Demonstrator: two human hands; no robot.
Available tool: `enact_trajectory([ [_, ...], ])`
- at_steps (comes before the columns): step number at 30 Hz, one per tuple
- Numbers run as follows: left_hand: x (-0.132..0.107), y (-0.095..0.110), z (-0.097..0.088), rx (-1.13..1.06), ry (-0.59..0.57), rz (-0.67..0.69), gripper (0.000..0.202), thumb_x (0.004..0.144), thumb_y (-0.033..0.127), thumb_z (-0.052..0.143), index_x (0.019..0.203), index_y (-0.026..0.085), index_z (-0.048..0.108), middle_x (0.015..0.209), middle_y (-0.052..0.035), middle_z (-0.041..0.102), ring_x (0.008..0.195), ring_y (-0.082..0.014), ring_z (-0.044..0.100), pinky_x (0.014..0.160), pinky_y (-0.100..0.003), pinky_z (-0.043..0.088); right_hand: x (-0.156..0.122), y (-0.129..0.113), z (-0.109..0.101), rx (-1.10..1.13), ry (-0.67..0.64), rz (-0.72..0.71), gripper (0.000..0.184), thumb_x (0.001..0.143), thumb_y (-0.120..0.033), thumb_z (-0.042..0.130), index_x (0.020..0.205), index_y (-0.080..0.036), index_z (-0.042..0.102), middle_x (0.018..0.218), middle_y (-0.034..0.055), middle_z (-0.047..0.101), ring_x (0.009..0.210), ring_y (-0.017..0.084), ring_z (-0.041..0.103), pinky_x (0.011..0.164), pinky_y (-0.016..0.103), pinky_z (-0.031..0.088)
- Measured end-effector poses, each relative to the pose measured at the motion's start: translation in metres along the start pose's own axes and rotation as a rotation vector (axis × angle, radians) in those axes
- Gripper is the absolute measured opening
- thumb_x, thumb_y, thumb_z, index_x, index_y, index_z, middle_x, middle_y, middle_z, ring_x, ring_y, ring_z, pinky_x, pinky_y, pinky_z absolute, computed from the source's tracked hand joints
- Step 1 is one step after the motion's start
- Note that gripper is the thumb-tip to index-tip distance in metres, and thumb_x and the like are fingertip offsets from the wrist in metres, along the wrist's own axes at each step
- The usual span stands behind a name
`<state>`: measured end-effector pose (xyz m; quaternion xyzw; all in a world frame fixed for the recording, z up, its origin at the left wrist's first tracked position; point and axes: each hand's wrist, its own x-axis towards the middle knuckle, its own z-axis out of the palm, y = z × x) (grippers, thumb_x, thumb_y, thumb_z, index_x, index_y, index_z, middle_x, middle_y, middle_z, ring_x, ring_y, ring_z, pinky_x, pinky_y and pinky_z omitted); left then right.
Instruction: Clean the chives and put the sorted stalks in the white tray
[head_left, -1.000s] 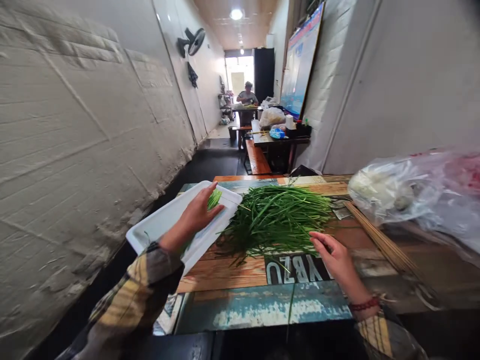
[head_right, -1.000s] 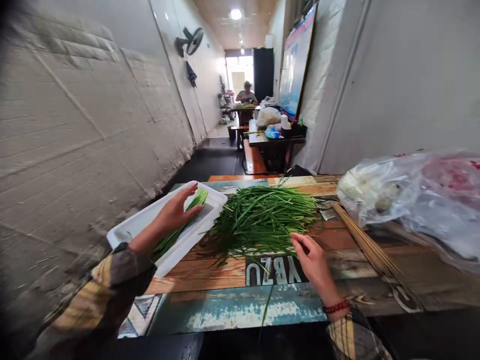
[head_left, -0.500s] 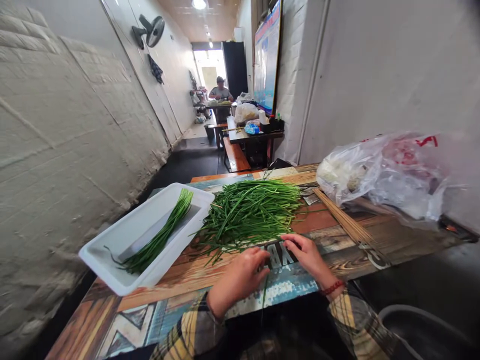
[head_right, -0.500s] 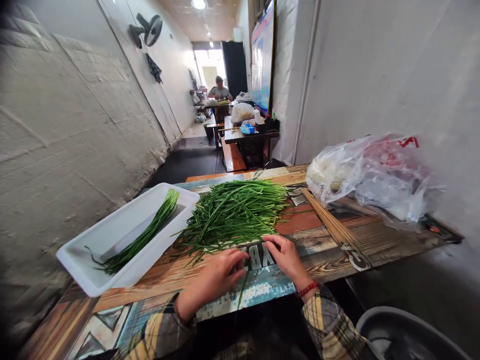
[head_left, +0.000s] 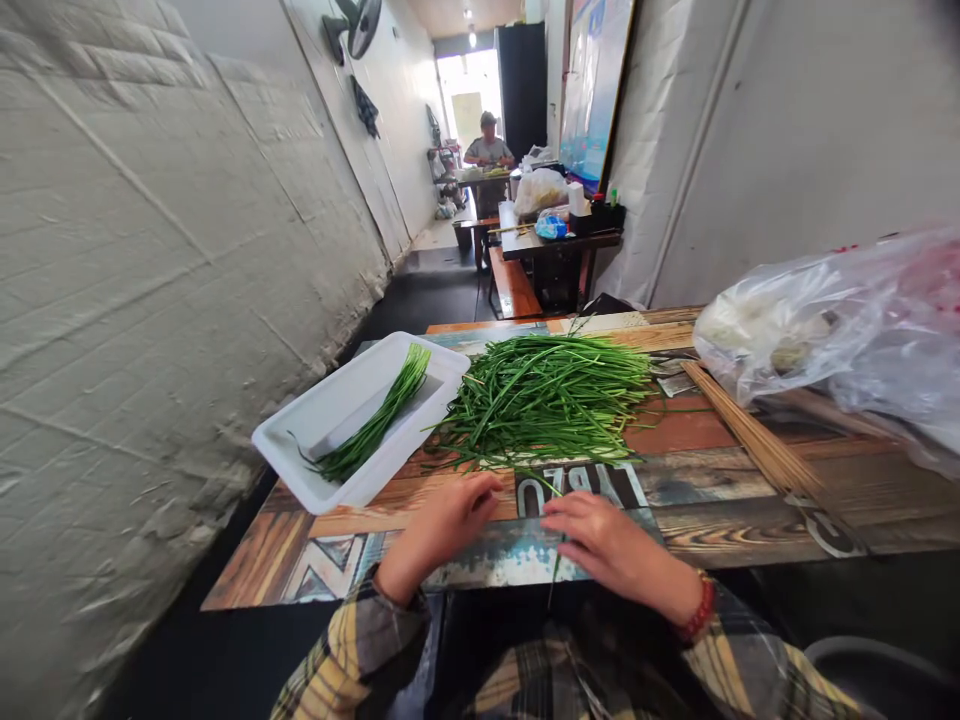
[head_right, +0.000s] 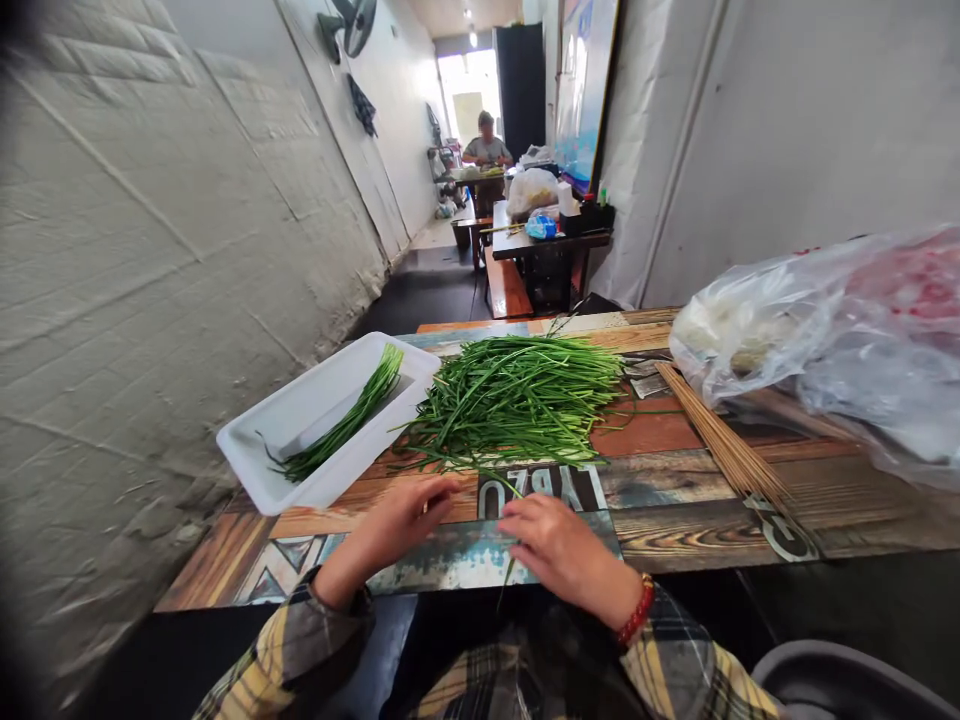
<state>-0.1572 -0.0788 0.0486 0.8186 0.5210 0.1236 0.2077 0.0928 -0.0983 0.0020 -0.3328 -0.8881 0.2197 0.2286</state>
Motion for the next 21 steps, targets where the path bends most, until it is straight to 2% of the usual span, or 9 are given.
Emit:
enact_trajectory([
  [3,0.01,0.005,0.007,0.031,0.043,0.023,0.022,0.09,0.024,0.044,0.096,0.019,0.065,0.09,-0.0045,0.066,0.084,-0.0165,0.06,0.075,-0.027,0.045,-0.003,0.032,-0.013,-0.107,0.18,0.109,0.027,0.09,-0.023,0.051,0.112,-0.022,0.066,0.115,0.0094,0.066,0.111,0.024,0.057,0.095,0.045,0.046],
  [5,0.02,0.01,0.013,0.045,0.088,0.052,0.022,0.09,0.022,0.044,0.1,0.019,0.063,0.093,-0.0054,0.063,0.086,-0.0166,0.058,0.077,-0.028,0.045,-0.011,0.049,-0.027,-0.141,0.269,0.156,0.028,0.092,-0.024,0.047,0.112,-0.021,0.066,0.115,0.0093,0.066,0.111,0.024,0.058,0.096,0.045,0.046],
  [8,0.036,0.018,0.023,0.103,0.113,0.128,0.021,0.089,0.019,0.046,0.103,0.019,0.061,0.097,-0.007,0.06,0.092,-0.018,0.056,0.082,-0.03,0.046,-0.031,0.074,-0.052,-0.182,0.407,0.253,0.029,0.093,-0.028,0.044,0.111,-0.023,0.066,0.114,0.0077,0.066,0.109,0.023,0.06,0.095,0.043,0.046],
  [10,0.045,0.022,0.029,0.182,0.088,0.177,0.019,0.087,0.016,0.046,0.098,0.018,0.062,0.096,-0.0081,0.058,0.092,-0.0197,0.054,0.083,-0.033,0.045,-0.049,0.092,-0.069,-0.261,0.501,0.355,0.031,0.093,-0.031,0.043,0.112,-0.021,0.065,0.112,0.0094,0.066,0.106,0.024,0.06,0.095,0.042,0.046],
  [13,0.056,0.022,0.037,0.319,0.06,0.214,0.017,0.087,0.014,0.044,0.086,0.017,0.061,0.093,-0.0097,0.058,0.088,-0.022,0.052,0.083,-0.037,0.044,-0.074,0.119,-0.094,-0.399,0.565,0.512,0.033,0.091,-0.03,0.044,0.113,-0.015,0.064,0.113,0.0139,0.065,0.108,0.026,0.059,0.097,0.041,0.044],
  [16,0.065,0.018,0.043,0.406,0.08,0.221,0.02,0.088,0.013,0.041,0.083,0.016,0.06,0.091,-0.0101,0.058,0.086,-0.023,0.051,0.081,-0.038,0.043,-0.094,0.139,-0.112,-0.474,0.612,0.583,0.032,0.089,-0.026,0.047,0.111,-0.012,0.065,0.112,0.0171,0.065,0.107,0.026,0.059,0.097,0.04,0.042],
  [21,0.066,0.019,0.041,0.357,0.162,0.207,0.02,0.091,0.017,0.039,0.081,0.018,0.056,0.09,-0.0077,0.058,0.087,-0.0219,0.052,0.077,-0.036,0.042,-0.105,0.145,-0.116,-0.464,0.648,0.617,0.032,0.089,-0.027,0.048,0.111,-0.01,0.064,0.112,0.0185,0.065,0.107,0.027,0.059,0.097,0.04,0.041],
])
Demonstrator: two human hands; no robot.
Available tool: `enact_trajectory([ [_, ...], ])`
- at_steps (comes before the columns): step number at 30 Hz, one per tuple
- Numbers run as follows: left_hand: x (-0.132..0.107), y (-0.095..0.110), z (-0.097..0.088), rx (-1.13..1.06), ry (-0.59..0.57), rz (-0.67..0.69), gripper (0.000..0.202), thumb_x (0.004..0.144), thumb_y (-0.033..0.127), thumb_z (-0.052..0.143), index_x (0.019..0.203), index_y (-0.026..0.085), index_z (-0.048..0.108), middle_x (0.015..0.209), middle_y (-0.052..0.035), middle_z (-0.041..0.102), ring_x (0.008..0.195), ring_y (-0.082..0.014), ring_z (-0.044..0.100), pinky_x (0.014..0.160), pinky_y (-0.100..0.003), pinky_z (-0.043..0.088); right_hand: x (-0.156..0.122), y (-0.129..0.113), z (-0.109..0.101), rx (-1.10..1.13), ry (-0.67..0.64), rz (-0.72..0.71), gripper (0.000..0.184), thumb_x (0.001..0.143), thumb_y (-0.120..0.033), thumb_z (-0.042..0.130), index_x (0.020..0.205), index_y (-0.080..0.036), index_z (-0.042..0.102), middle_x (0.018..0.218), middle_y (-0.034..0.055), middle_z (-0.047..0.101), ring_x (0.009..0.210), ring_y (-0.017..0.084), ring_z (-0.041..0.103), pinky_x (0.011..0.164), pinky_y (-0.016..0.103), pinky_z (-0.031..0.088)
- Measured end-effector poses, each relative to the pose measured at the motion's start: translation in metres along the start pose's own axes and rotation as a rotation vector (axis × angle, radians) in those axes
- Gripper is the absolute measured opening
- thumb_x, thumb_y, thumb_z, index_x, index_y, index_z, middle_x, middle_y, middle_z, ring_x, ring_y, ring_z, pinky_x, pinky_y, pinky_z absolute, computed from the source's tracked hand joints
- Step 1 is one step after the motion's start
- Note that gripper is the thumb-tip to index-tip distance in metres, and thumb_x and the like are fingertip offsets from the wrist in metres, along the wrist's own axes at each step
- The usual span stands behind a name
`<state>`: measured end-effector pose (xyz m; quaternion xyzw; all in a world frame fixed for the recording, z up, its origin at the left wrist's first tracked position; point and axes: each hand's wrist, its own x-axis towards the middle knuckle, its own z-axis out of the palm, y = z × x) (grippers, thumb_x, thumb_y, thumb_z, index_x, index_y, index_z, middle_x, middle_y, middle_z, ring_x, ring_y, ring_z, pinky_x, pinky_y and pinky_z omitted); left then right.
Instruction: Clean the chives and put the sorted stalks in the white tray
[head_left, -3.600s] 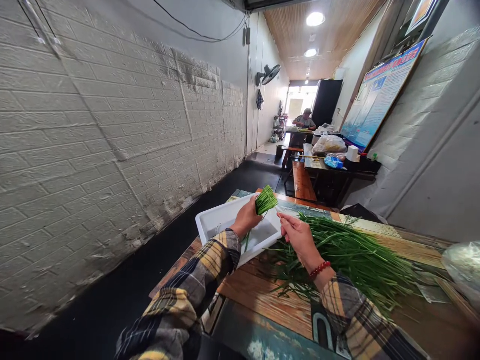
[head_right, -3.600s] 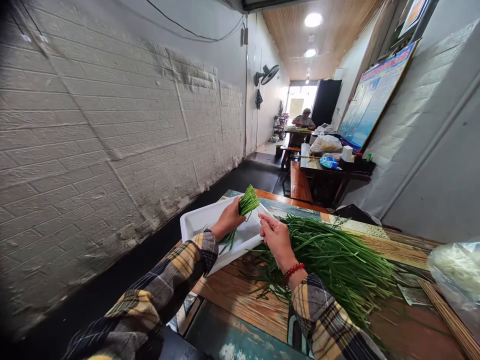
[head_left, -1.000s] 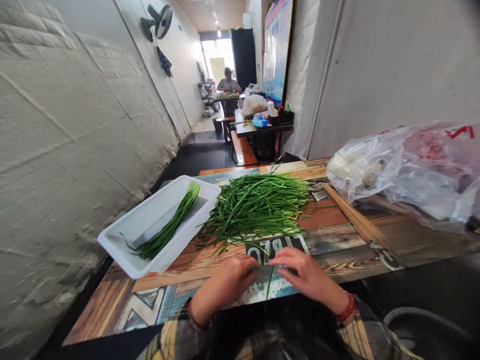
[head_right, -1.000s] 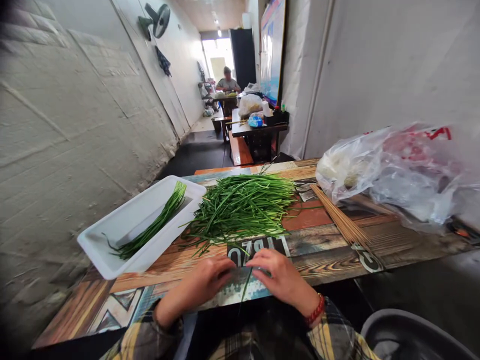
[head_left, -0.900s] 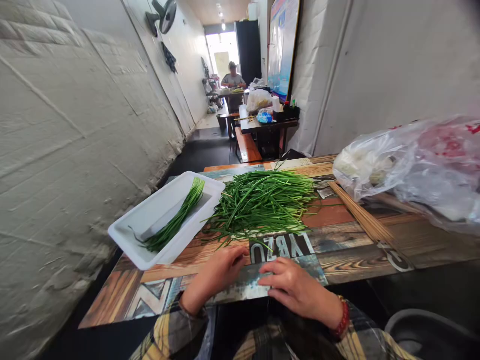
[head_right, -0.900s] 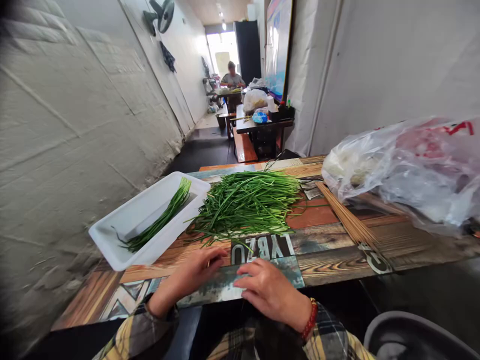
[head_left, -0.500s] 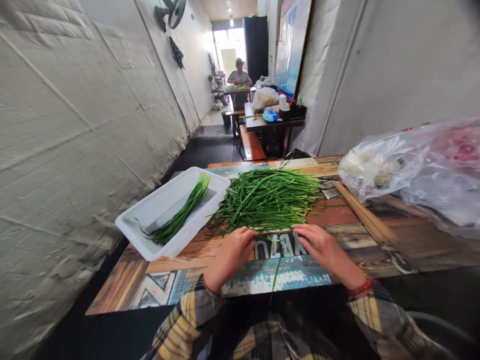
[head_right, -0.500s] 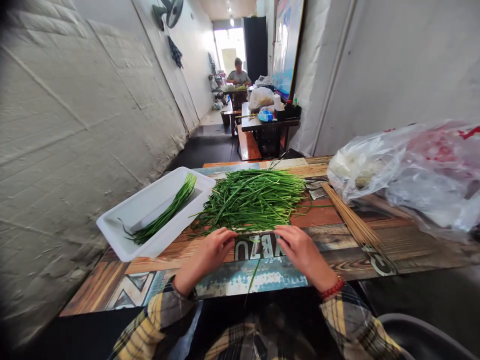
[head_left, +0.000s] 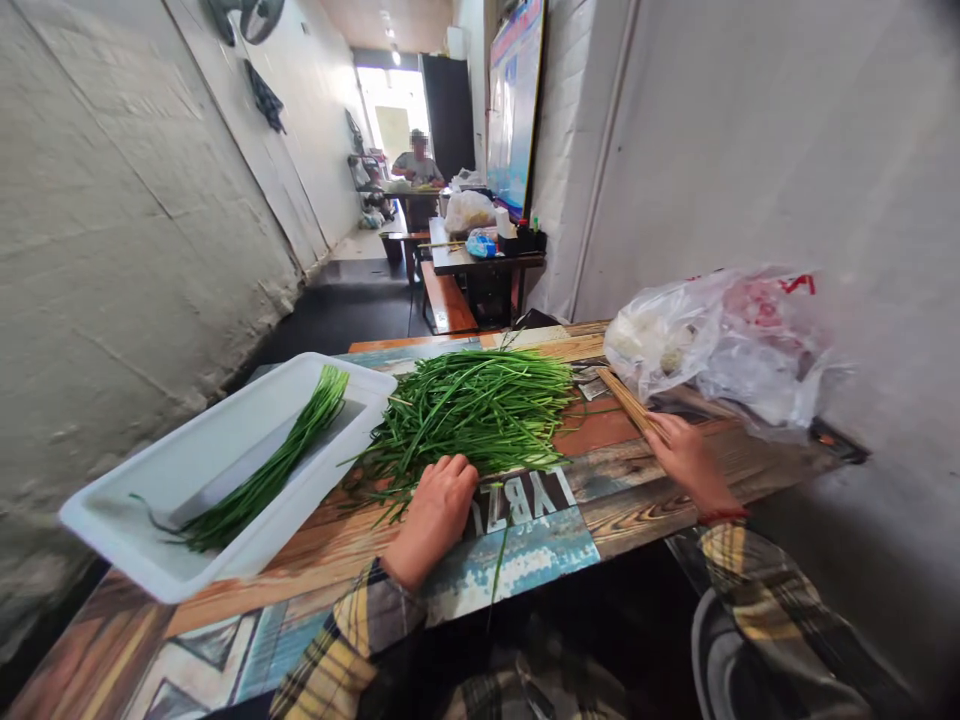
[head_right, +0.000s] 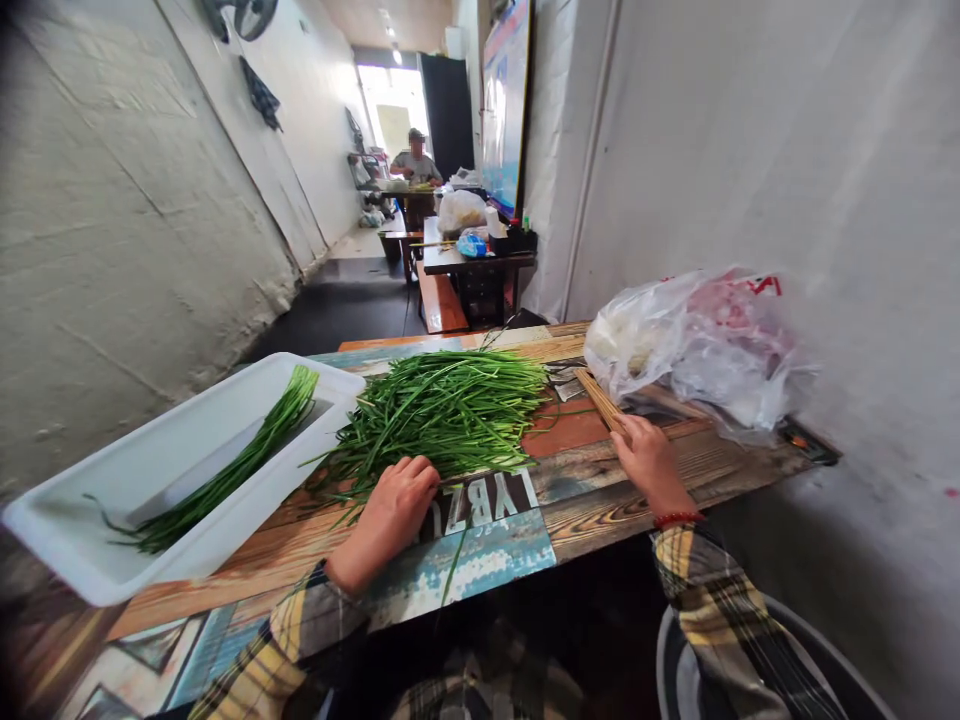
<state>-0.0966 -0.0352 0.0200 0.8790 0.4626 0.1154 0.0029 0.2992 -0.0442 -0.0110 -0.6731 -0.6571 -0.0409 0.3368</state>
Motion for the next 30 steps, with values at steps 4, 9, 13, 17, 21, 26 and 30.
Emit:
enact_trajectory([
  [4,-0.009,0.008,-0.008,-0.277,0.088,-0.087,0.016,0.091,0.021,0.038,0.086,0.018,0.053,0.086,-0.0046,0.059,0.082,-0.0172,0.054,0.075,-0.031,0.043,-0.012,-0.028,0.005,0.1,-0.049,0.003,0.031,0.091,-0.031,0.046,0.109,-0.015,0.066,0.109,0.0136,0.067,0.101,0.024,0.062,0.091,0.036,0.046],
  [9,-0.015,0.005,-0.01,-0.528,0.189,-0.219,0.017,0.091,0.027,0.04,0.096,0.019,0.054,0.078,-0.0001,0.059,0.07,-0.012,0.054,0.066,-0.023,0.043,-0.045,-0.128,0.003,0.463,-0.422,-0.254,0.029,0.093,-0.028,0.044,0.112,-0.024,0.065,0.111,0.0057,0.066,0.104,0.019,0.061,0.091,0.032,0.048],
  [13,-0.013,-0.009,-0.016,-0.56,0.289,-0.286,0.037,0.091,0.026,0.042,0.126,0.017,0.044,0.075,0.0022,0.061,0.062,-0.01,0.052,0.064,-0.022,0.043,-0.072,-0.199,0.007,0.566,-0.734,-0.601,0.029,0.091,-0.024,0.051,0.117,-0.027,0.064,0.118,0.0033,0.064,0.108,0.018,0.058,0.095,0.033,0.044],
  [17,-0.017,-0.018,-0.033,-0.539,0.392,-0.348,0.03,0.089,0.03,0.044,0.115,0.017,0.056,0.078,-0.001,0.064,0.065,-0.0118,0.056,0.064,-0.024,0.045,-0.075,-0.203,0.027,0.544,-0.736,-0.661,0.026,0.089,-0.024,0.056,0.113,-0.024,0.065,0.117,0.0034,0.065,0.107,0.019,0.058,0.097,0.036,0.044],
  [21,-0.017,-0.011,-0.043,-0.537,0.396,-0.304,0.022,0.089,0.032,0.047,0.097,0.019,0.062,0.08,-0.0031,0.066,0.074,-0.0154,0.061,0.069,-0.026,0.048,-0.054,-0.166,0.046,0.437,-0.512,-0.506,0.029,0.09,-0.02,0.051,0.116,-0.019,0.063,0.12,0.0086,0.064,0.113,0.021,0.055,0.098,0.039,0.044],
  [26,-0.001,0.02,-0.033,-0.543,0.184,-0.088,0.019,0.09,0.026,0.044,0.092,0.019,0.061,0.086,-0.0048,0.063,0.079,-0.0155,0.059,0.071,-0.025,0.046,-0.023,-0.11,0.037,0.256,-0.244,-0.302,0.03,0.093,-0.02,0.043,0.116,-0.019,0.063,0.118,0.01,0.063,0.112,0.021,0.056,0.098,0.041,0.045],
  [30,0.004,0.047,-0.018,-0.516,-0.14,0.117,0.019,0.09,0.02,0.041,0.088,0.02,0.06,0.086,-0.0038,0.062,0.079,-0.0146,0.058,0.072,-0.024,0.044,-0.007,-0.056,0.017,0.084,-0.164,-0.141,0.028,0.092,-0.022,0.044,0.112,-0.017,0.064,0.11,0.0105,0.066,0.105,0.023,0.06,0.094,0.039,0.046],
])
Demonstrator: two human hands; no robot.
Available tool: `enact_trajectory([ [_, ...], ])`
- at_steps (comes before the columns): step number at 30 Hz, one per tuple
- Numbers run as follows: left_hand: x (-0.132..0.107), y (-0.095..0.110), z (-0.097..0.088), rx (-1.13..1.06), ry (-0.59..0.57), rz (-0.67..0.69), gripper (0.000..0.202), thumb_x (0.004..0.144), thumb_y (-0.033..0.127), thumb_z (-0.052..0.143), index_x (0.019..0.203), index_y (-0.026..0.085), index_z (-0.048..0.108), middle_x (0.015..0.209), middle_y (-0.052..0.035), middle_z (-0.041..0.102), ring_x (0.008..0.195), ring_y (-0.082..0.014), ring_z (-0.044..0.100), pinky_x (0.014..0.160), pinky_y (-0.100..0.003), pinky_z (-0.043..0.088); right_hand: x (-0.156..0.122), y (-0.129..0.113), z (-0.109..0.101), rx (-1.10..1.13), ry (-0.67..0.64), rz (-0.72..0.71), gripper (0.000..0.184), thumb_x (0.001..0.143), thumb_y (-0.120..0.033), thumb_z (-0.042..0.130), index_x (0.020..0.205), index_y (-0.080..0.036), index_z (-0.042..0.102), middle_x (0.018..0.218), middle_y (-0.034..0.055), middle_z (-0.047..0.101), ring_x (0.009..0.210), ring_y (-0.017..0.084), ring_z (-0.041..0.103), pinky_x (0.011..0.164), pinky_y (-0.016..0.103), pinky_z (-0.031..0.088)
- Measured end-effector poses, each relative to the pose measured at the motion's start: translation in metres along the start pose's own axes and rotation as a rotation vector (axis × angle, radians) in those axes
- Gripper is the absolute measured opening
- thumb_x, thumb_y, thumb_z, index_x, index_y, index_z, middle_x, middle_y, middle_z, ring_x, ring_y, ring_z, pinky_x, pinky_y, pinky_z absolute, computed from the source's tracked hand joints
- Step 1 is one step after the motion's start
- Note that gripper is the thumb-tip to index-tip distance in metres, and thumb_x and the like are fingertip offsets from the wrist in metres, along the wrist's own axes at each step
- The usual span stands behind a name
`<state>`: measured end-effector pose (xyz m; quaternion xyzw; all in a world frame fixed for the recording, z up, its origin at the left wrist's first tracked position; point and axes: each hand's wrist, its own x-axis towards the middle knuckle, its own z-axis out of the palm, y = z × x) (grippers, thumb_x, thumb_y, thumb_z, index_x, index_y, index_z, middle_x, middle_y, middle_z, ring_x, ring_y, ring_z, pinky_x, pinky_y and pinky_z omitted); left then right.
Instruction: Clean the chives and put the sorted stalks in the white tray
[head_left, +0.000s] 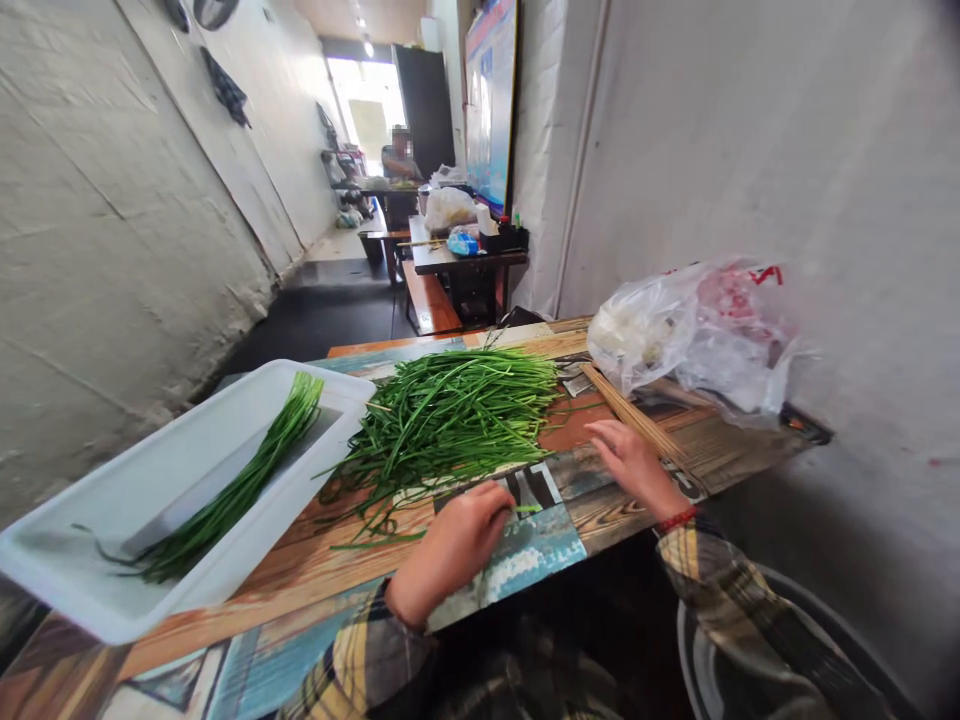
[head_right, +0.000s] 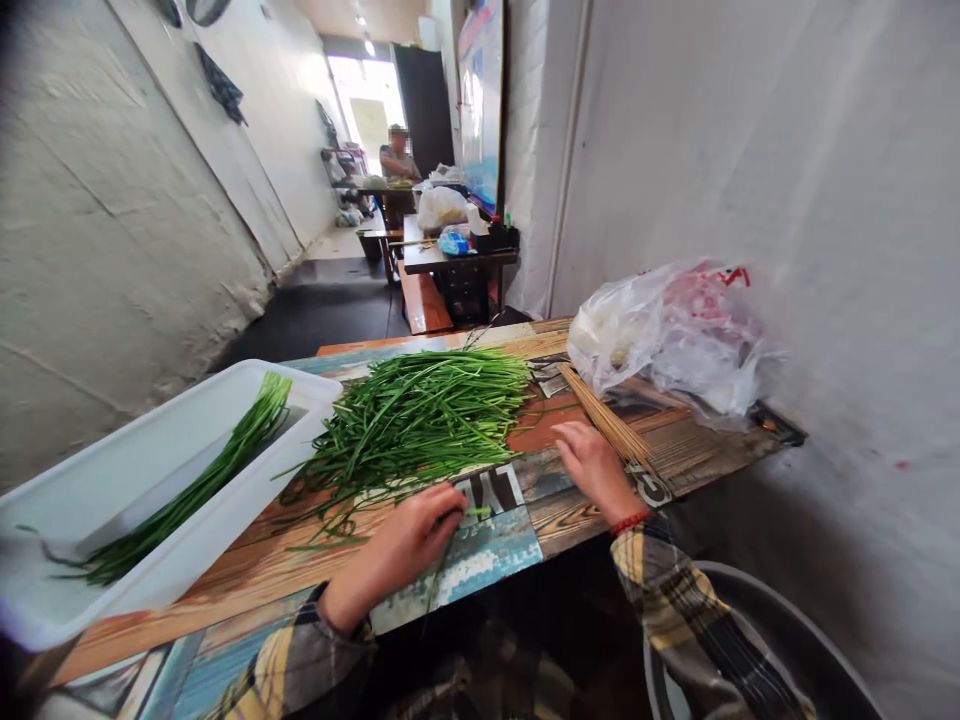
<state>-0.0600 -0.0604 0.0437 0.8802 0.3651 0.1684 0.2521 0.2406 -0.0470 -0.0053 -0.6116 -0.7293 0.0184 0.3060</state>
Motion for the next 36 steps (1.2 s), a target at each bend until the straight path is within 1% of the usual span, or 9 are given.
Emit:
enact_trajectory([
  [2,0.003,0.001,0.011,0.016,-0.131,0.038,0.017,0.089,0.018,0.042,0.089,0.02,0.059,0.089,-0.0032,0.062,0.079,-0.0141,0.058,0.071,-0.023,0.043,-0.002,0.025,-0.012,-0.094,0.021,0.091,0.028,0.091,-0.022,0.045,0.112,-0.017,0.063,0.112,0.0105,0.065,0.106,0.022,0.059,0.095,0.035,0.044],
  [3,0.005,-0.001,0.015,0.023,-0.155,0.039,0.017,0.089,0.017,0.042,0.089,0.02,0.059,0.09,-0.0033,0.062,0.079,-0.0141,0.058,0.071,-0.023,0.043,-0.003,0.036,-0.017,-0.117,0.033,0.118,0.028,0.091,-0.022,0.045,0.111,-0.016,0.064,0.111,0.0115,0.065,0.106,0.022,0.059,0.095,0.033,0.044],
  [5,0.012,-0.009,0.022,0.04,-0.112,0.0,0.017,0.088,0.015,0.041,0.086,0.019,0.058,0.09,-0.0045,0.062,0.08,-0.0151,0.058,0.073,-0.024,0.043,-0.008,0.053,-0.027,-0.157,0.056,0.167,0.03,0.091,-0.021,0.043,0.109,-0.012,0.065,0.106,0.0142,0.066,0.102,0.023,0.06,0.091,0.033,0.044],
  [8,0.027,-0.024,0.025,0.059,0.058,-0.096,0.018,0.088,0.015,0.04,0.084,0.017,0.057,0.087,-0.0066,0.06,0.08,-0.0173,0.057,0.075,-0.028,0.044,-0.015,0.067,-0.04,-0.202,0.064,0.224,0.03,0.091,-0.022,0.041,0.106,-0.011,0.065,0.101,0.0137,0.067,0.094,0.022,0.061,0.086,0.032,0.043],
  [13,0.043,-0.029,0.023,-0.061,0.237,-0.003,0.015,0.09,0.019,0.041,0.088,0.017,0.055,0.085,-0.005,0.06,0.078,-0.0161,0.056,0.073,-0.027,0.044,-0.028,0.068,-0.049,-0.258,0.003,0.266,0.025,0.09,-0.022,0.043,0.094,-0.014,0.066,0.092,0.0094,0.068,0.089,0.02,0.06,0.081,0.028,0.04],
  [19,0.04,-0.029,0.028,-0.175,0.375,0.019,0.015,0.092,0.023,0.042,0.088,0.017,0.056,0.086,-0.0053,0.061,0.081,-0.0161,0.057,0.071,-0.026,0.044,-0.044,0.058,-0.038,-0.362,-0.068,0.28,0.019,0.088,-0.028,0.051,0.08,-0.018,0.065,0.081,0.0071,0.066,0.078,0.019,0.058,0.074,0.029,0.037],
  [26,0.033,-0.036,0.032,-0.163,0.375,0.014,0.016,0.092,0.022,0.042,0.09,0.018,0.057,0.086,-0.005,0.061,0.081,-0.016,0.057,0.073,-0.027,0.044,-0.055,0.066,-0.033,-0.436,0.011,0.349,0.018,0.085,-0.035,0.052,0.083,-0.02,0.059,0.079,0.0057,0.064,0.075,0.02,0.06,0.069,0.03,0.041],
  [32,0.031,-0.034,0.033,-0.159,0.357,0.008,0.015,0.092,0.021,0.042,0.093,0.018,0.057,0.089,-0.0055,0.06,0.082,-0.0162,0.057,0.074,-0.027,0.044,-0.072,0.074,-0.033,-0.411,-0.091,0.407,0.023,0.088,-0.036,0.044,0.079,-0.021,0.06,0.077,0.0048,0.065,0.074,0.02,0.062,0.068,0.03,0.042],
  [36,0.031,-0.033,0.032,-0.153,0.355,0.005,0.016,0.092,0.021,0.042,0.093,0.018,0.057,0.089,-0.0053,0.06,0.081,-0.0162,0.057,0.075,-0.027,0.044,-0.074,0.078,-0.033,-0.391,-0.015,0.402,0.025,0.087,-0.039,0.044,0.086,-0.02,0.06,0.084,0.0067,0.065,0.079,0.021,0.062,0.072,0.031,0.043],
])
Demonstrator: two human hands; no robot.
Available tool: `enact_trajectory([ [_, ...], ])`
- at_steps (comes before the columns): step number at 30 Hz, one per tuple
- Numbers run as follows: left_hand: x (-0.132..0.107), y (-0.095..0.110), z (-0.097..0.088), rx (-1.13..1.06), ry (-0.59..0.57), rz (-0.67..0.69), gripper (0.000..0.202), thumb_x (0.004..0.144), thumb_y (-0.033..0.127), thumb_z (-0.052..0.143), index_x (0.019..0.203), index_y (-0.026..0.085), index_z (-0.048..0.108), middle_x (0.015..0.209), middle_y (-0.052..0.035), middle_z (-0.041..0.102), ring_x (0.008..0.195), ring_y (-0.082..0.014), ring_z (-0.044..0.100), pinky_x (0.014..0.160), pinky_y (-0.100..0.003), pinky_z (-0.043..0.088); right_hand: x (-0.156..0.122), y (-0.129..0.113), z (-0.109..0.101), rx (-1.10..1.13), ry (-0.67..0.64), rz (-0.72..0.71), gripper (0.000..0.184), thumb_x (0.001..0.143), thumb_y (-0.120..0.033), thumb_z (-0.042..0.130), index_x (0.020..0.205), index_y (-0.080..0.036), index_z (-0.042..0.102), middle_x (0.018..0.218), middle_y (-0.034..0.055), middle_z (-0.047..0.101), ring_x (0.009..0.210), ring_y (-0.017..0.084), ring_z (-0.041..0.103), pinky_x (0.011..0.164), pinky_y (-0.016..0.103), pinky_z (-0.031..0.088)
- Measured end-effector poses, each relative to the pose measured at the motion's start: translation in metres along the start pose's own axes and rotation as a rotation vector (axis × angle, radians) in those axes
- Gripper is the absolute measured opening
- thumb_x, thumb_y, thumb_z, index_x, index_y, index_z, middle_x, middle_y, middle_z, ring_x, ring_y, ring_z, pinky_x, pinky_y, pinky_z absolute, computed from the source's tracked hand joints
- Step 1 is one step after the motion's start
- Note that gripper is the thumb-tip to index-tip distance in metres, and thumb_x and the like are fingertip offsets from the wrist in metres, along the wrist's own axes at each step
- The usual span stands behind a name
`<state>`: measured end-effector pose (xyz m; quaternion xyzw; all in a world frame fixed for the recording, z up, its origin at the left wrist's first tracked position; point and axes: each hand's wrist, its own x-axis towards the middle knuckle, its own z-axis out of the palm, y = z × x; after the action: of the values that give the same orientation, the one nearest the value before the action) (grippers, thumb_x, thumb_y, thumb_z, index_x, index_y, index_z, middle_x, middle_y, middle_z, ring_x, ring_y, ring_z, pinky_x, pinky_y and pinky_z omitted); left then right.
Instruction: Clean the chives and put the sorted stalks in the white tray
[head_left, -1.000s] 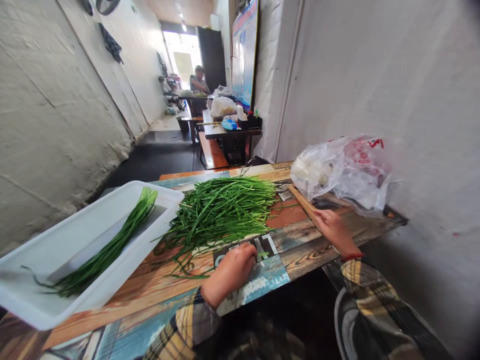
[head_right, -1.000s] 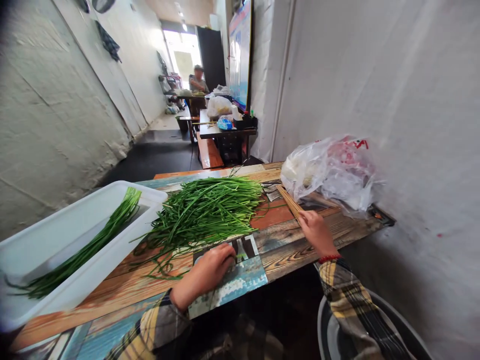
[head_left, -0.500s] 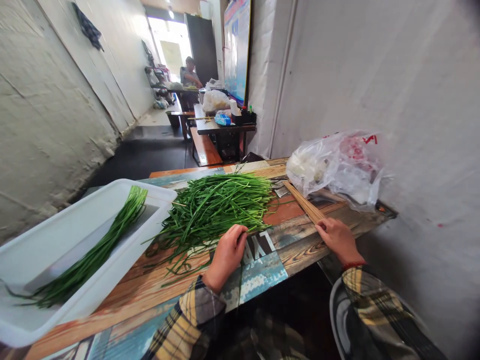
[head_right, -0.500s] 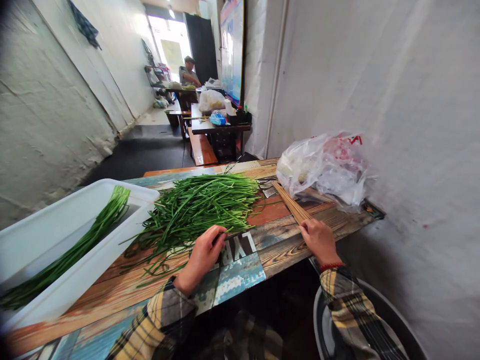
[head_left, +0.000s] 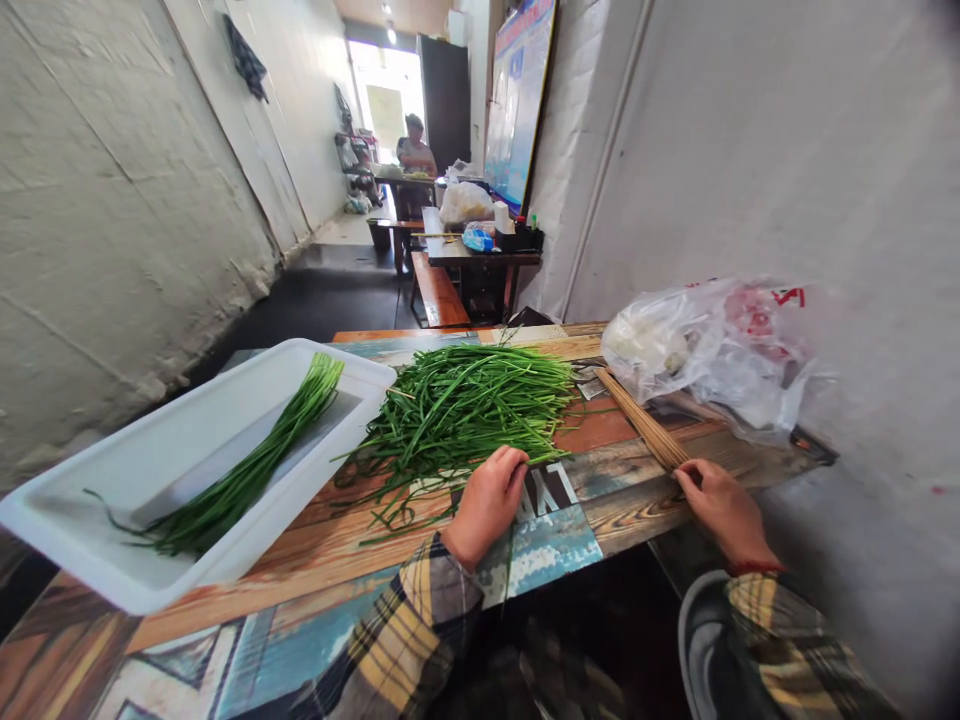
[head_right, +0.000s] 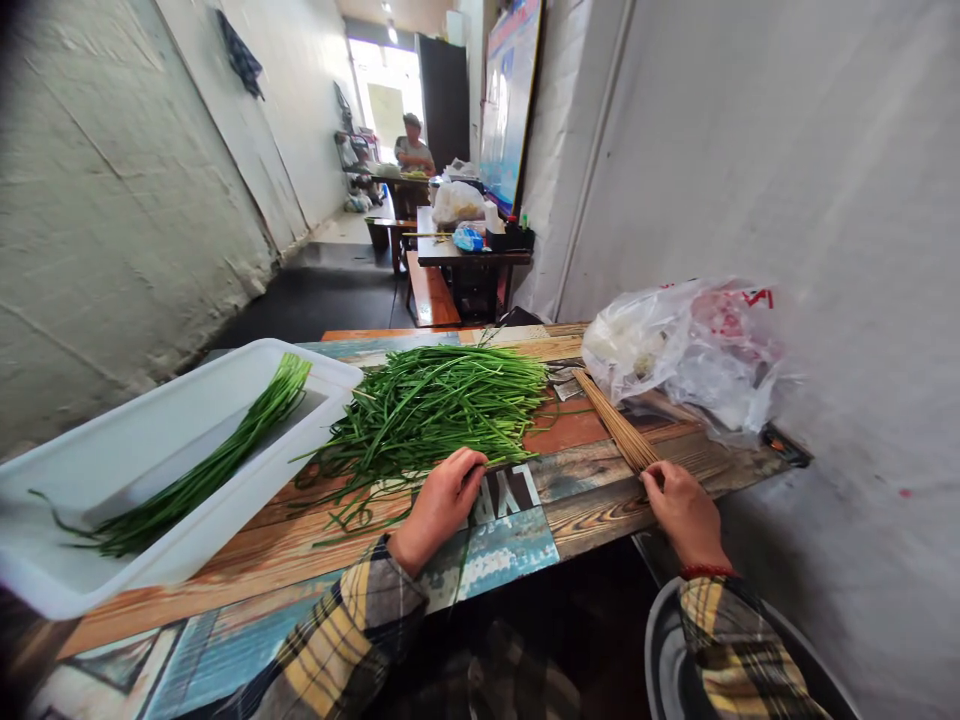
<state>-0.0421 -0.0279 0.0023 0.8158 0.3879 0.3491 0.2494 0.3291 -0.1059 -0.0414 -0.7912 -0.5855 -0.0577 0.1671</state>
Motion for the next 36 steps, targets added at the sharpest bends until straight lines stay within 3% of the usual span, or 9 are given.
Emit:
enact_trajectory([
  [3,0.0,0.0,-0.001,0.007,0.002,-0.002,0.016,0.092,0.02,0.042,0.092,0.018,0.057,0.088,-0.0054,0.06,0.081,-0.0164,0.057,0.074,-0.027,0.044,0.002,0.003,0.0,-0.006,0.044,0.016,0.026,0.086,-0.041,0.045,0.09,-0.019,0.059,0.086,0.0084,0.065,0.083,0.022,0.062,0.075,0.033,0.044],
  [8,0.0,-0.001,-0.001,-0.001,0.024,0.012,0.016,0.091,0.019,0.041,0.093,0.018,0.057,0.09,-0.0057,0.061,0.082,-0.0162,0.057,0.075,-0.027,0.045,-0.005,0.012,-0.001,0.011,-0.056,0.028,0.027,0.086,-0.039,0.041,0.08,-0.02,0.06,0.079,0.0071,0.065,0.079,0.022,0.062,0.073,0.033,0.044],
  [16,-0.001,-0.004,0.0,0.013,0.046,0.019,0.017,0.091,0.02,0.042,0.094,0.018,0.059,0.09,-0.0057,0.062,0.082,-0.0165,0.058,0.075,-0.028,0.046,-0.009,0.015,0.002,0.04,-0.031,0.041,0.029,0.084,-0.041,0.043,0.08,-0.019,0.061,0.08,0.008,0.067,0.079,0.024,0.063,0.072,0.034,0.045],
  [20,0.0,-0.005,-0.001,0.015,0.058,0.021,0.017,0.09,0.019,0.044,0.093,0.018,0.06,0.09,-0.0061,0.063,0.083,-0.0168,0.059,0.076,-0.029,0.046,-0.013,0.009,-0.001,0.047,-0.052,0.126,0.03,0.083,-0.041,0.043,0.077,-0.02,0.063,0.077,0.0075,0.068,0.074,0.023,0.064,0.067,0.032,0.044],
  [24,0.002,-0.007,0.0,0.019,0.066,0.031,0.017,0.09,0.019,0.044,0.093,0.018,0.06,0.09,-0.0061,0.063,0.084,-0.0174,0.059,0.076,-0.029,0.046,-0.036,-0.001,-0.01,0.14,-0.052,0.232,0.032,0.081,-0.045,0.045,0.077,-0.021,0.064,0.07,0.0066,0.069,0.066,0.023,0.064,0.062,0.031,0.043],
  [26,0.003,-0.008,0.001,0.023,0.061,0.039,0.017,0.09,0.02,0.044,0.093,0.017,0.06,0.089,-0.0059,0.063,0.083,-0.0174,0.059,0.075,-0.029,0.046,-0.053,-0.008,-0.017,0.192,0.02,0.249,0.032,0.081,-0.046,0.044,0.076,-0.02,0.063,0.07,0.007,0.069,0.065,0.023,0.064,0.063,0.031,0.044],
  [29,0.004,-0.009,0.002,0.027,0.055,0.053,0.017,0.09,0.021,0.044,0.092,0.017,0.06,0.088,-0.0056,0.063,0.081,-0.0171,0.059,0.074,-0.029,0.046,-0.076,-0.02,-0.037,0.187,0.253,0.194,0.031,0.083,-0.044,0.043,0.076,-0.02,0.06,0.075,0.0093,0.067,0.069,0.022,0.062,0.068,0.032,0.045],
  [33,0.005,-0.008,0.002,0.03,0.065,0.06,0.016,0.089,0.021,0.046,0.091,0.018,0.062,0.087,-0.0055,0.064,0.081,-0.0168,0.059,0.073,-0.029,0.046,-0.092,-0.046,-0.085,0.122,0.559,0.134,0.024,0.087,-0.039,0.046,0.077,-0.019,0.057,0.072,0.0076,0.061,0.062,0.019,0.054,0.065,0.032,0.044],
  [36,0.004,-0.008,0.002,0.027,0.066,0.046,0.016,0.089,0.021,0.046,0.091,0.017,0.062,0.087,-0.0057,0.064,0.081,-0.0167,0.059,0.073,-0.029,0.047,-0.09,-0.076,-0.123,0.199,0.794,0.049,0.015,0.083,-0.032,0.053,0.075,-0.02,0.056,0.072,0.0064,0.06,0.064,0.019,0.054,0.067,0.034,0.045],
])
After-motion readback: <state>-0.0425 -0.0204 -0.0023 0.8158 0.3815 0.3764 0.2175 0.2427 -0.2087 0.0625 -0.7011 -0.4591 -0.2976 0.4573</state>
